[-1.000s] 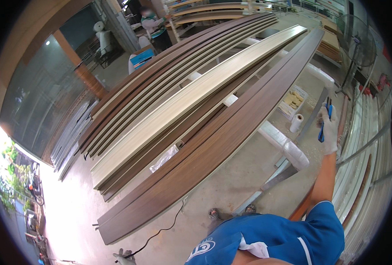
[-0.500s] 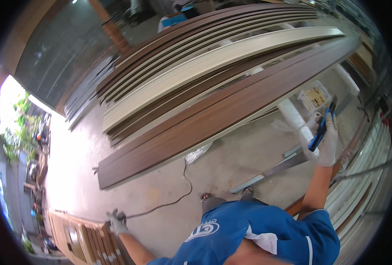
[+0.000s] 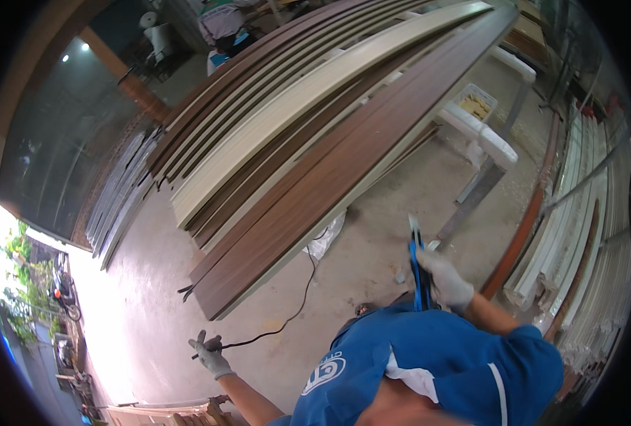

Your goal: The person applies black cables along the edges of long wooden planks using a blue-handled tool. They repeatedly position the cable, press it into place, and move to the next plank in a stack.

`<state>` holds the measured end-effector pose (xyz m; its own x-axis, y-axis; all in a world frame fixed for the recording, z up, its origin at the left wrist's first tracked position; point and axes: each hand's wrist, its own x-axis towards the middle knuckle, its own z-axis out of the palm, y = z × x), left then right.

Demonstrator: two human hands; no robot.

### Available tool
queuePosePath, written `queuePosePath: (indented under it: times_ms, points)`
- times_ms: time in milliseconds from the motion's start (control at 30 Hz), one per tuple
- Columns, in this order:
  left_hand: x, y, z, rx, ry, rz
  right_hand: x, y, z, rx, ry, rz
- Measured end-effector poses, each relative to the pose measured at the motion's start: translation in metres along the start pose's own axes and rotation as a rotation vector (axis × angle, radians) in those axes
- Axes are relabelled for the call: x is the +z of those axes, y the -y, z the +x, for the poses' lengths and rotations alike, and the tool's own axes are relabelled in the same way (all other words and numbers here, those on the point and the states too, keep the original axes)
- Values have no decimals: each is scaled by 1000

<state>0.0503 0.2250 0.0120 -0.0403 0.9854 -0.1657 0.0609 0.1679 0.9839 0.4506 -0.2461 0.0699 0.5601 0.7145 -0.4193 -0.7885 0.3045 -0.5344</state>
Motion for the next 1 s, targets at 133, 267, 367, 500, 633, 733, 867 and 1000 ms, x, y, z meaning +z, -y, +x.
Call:
queuePosePath:
  times_ms: [133,267,367,500,633,733,867,1000]
  points:
    - [-12,-5,27,31,73,-38,0,-68,-41,193,-96,-39]
    - [-19,-24,39,96,124,-63,1,-87,-57,233,-158,53]
    - [-22,-40,37,146,78,-70,8,-78,-63,208,-170,138]
    - [-20,-63,26,264,77,-80,7,-44,-53,-50,-216,-30]
    - [-6,-99,12,310,81,-86,-11,-18,-44,-220,-336,-136]
    - [9,-135,5,457,111,-76,-10,-18,-45,-323,-324,-167]
    - [45,-185,20,821,288,-7,36,-15,-31,-425,-217,-351]
    - [98,-243,61,1194,253,712,137,0,16,-548,-56,-542]
